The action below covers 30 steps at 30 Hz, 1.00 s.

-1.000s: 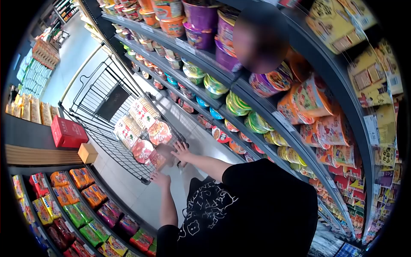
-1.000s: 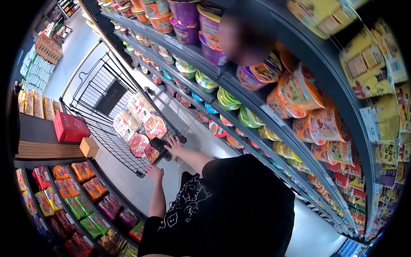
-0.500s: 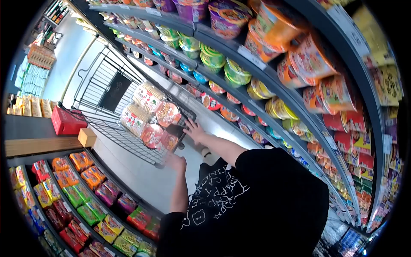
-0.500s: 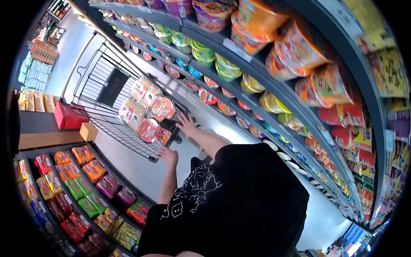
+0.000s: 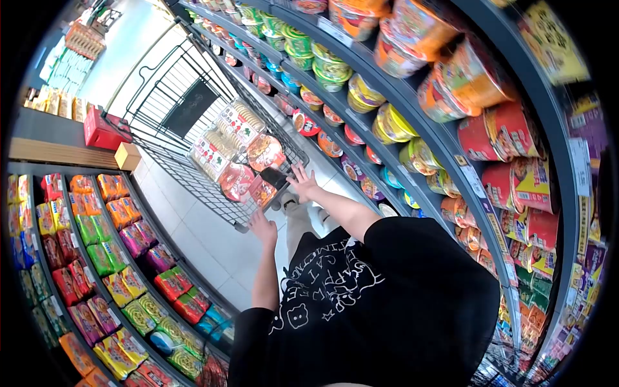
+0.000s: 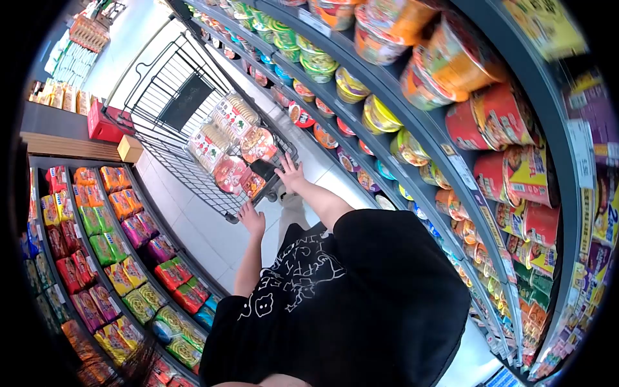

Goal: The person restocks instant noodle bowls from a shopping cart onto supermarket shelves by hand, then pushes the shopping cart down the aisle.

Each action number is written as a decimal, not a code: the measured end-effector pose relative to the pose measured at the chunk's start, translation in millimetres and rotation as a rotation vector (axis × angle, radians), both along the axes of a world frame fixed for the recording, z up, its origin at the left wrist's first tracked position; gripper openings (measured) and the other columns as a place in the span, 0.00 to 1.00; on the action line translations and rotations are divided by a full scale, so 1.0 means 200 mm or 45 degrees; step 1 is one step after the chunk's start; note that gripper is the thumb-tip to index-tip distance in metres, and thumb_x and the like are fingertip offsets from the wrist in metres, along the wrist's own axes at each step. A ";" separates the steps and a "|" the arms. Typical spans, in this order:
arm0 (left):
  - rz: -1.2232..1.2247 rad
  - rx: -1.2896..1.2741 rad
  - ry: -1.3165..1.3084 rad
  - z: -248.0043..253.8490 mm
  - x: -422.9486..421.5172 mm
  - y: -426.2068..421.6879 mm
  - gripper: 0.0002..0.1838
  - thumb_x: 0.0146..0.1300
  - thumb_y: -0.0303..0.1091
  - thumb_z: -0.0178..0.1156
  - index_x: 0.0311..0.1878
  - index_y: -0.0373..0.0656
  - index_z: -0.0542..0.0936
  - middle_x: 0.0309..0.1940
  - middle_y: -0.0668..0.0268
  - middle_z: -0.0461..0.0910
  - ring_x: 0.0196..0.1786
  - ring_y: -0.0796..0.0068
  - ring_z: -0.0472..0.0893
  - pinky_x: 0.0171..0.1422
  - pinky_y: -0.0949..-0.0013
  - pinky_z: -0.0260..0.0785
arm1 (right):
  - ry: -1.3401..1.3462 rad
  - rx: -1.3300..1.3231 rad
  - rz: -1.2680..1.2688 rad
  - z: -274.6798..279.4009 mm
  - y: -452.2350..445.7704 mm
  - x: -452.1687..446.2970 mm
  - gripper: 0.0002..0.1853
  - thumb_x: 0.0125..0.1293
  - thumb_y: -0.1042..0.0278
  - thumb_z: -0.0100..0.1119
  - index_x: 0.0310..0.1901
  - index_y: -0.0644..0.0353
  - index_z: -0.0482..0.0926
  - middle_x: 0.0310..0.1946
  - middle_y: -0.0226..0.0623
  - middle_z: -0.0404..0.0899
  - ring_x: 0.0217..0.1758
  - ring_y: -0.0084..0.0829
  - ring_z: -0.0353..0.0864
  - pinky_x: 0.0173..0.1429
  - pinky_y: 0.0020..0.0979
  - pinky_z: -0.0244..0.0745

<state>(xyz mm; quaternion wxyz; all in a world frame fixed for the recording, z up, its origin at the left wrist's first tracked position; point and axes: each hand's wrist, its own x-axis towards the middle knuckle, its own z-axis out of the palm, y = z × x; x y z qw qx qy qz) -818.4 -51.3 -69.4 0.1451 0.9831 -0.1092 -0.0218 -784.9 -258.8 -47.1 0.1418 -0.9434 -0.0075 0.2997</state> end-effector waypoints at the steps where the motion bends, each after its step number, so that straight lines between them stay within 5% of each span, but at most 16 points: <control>1: -0.010 -0.003 0.004 0.00 -0.06 -0.02 0.30 0.39 0.30 0.56 0.51 0.42 0.62 0.45 0.60 0.66 0.52 0.60 0.63 0.61 0.52 0.44 | 0.004 -0.003 -0.010 0.00 -0.02 -0.06 0.46 0.35 0.59 0.64 0.60 0.46 0.52 0.64 0.43 0.24 0.66 0.44 0.16 0.59 0.60 0.41; 11: 0.128 -0.063 0.047 -0.11 -0.71 -0.02 0.19 0.41 0.29 0.55 0.42 0.45 0.73 0.35 0.64 0.72 0.43 0.64 0.69 0.53 0.57 0.51 | 0.139 0.038 -0.067 0.06 -0.04 -0.79 0.45 0.39 0.60 0.60 0.62 0.43 0.48 0.65 0.40 0.26 0.66 0.42 0.17 0.60 0.59 0.40; 16: -0.085 -0.068 -0.025 -0.15 -1.01 -0.01 0.11 0.45 0.28 0.53 0.35 0.44 0.76 0.21 0.58 0.73 0.28 0.56 0.73 0.33 0.57 0.63 | 0.042 0.004 -0.158 -0.01 -0.04 -1.18 0.44 0.38 0.60 0.61 0.60 0.47 0.52 0.64 0.44 0.26 0.66 0.43 0.17 0.60 0.58 0.40; 20: -0.155 -0.111 0.210 -0.18 -1.25 -0.02 0.11 0.46 0.29 0.53 0.35 0.44 0.76 0.23 0.58 0.75 0.29 0.56 0.74 0.34 0.57 0.64 | 0.068 0.044 -0.194 -0.09 -0.08 -1.43 0.45 0.36 0.57 0.63 0.60 0.47 0.51 0.64 0.44 0.25 0.66 0.43 0.17 0.60 0.58 0.41; 26: -0.284 -0.278 0.064 -0.20 -1.65 -0.03 0.12 0.42 0.29 0.55 0.34 0.49 0.78 0.24 0.62 0.77 0.28 0.59 0.75 0.34 0.60 0.65 | 0.060 0.089 -0.200 -0.07 -0.11 -1.89 0.43 0.40 0.61 0.61 0.61 0.46 0.50 0.64 0.42 0.22 0.66 0.43 0.13 0.61 0.58 0.38; 30: -0.170 -0.077 0.034 -0.31 -1.96 -0.01 0.19 0.38 0.31 0.57 0.39 0.45 0.74 0.34 0.61 0.73 0.43 0.61 0.70 0.52 0.56 0.53 | 0.054 0.108 -0.146 -0.10 -0.14 -2.18 0.44 0.41 0.62 0.59 0.62 0.45 0.48 0.64 0.42 0.21 0.65 0.42 0.13 0.61 0.57 0.37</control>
